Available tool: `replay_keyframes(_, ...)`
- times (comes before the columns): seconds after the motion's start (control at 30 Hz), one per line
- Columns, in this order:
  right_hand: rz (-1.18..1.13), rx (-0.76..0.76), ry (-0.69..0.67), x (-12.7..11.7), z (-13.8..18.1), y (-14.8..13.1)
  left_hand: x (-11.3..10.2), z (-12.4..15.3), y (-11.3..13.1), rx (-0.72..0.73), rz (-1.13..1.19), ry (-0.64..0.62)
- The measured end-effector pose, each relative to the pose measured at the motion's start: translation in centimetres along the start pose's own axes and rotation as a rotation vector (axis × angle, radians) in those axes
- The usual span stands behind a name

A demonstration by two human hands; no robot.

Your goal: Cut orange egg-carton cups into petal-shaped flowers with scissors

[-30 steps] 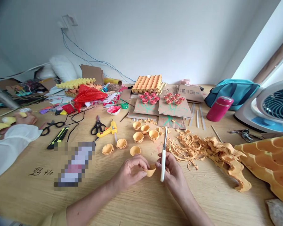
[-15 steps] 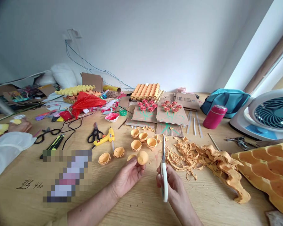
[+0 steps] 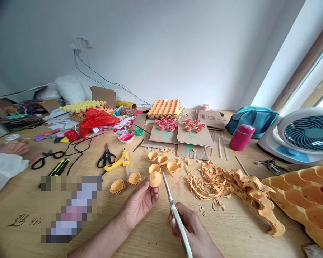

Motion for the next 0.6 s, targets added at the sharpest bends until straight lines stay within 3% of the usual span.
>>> replay_keyframes(0.23,0.071,-0.006,-0.054,0.46,-0.16,0.38,-0.16,-0.33,0.47,0.048,0.045,0.129)
replay_keyframes(0.6,0.105,-0.017,-0.023,0.69,-0.21,0.72,-0.15,0.18,-0.24,0.005,0.029,0.056)
Point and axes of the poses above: each hand's wrist, its own z-axis away from the middle knuckle, its own x-axis out of the palm, y = z × x, the point moved 1 cm from there along -z, towards the middle knuckle, and after that the axes turned 11 degrees about x, right-handed, at the moved point
